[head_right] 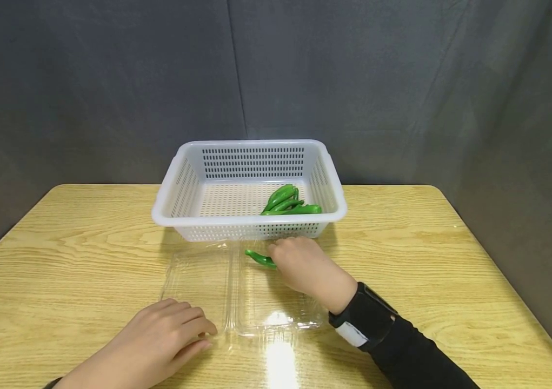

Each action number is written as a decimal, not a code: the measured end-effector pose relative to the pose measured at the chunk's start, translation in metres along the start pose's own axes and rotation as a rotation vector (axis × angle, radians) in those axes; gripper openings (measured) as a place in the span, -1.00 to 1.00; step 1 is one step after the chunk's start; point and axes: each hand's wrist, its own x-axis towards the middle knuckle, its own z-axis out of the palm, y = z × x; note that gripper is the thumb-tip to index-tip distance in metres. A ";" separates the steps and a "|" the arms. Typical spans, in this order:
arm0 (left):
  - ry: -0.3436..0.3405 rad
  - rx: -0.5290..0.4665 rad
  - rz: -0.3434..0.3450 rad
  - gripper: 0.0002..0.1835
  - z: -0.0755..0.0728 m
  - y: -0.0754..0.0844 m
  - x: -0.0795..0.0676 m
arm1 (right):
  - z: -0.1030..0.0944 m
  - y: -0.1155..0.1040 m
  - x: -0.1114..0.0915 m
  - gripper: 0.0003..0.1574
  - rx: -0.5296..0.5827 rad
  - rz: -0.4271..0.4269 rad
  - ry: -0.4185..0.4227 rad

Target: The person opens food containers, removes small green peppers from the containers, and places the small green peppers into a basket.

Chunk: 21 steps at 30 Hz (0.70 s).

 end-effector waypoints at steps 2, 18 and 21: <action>0.004 0.005 0.000 -0.90 0.000 0.000 0.000 | -0.002 0.000 -0.001 -0.61 -0.005 -0.008 0.019; 0.018 -0.003 0.017 -0.91 0.000 -0.001 0.000 | -0.017 -0.004 -0.006 -0.59 -0.026 -0.039 0.093; 0.015 -0.003 0.014 -0.91 0.000 0.000 0.000 | -0.023 -0.005 -0.009 -0.61 -0.027 -0.051 0.102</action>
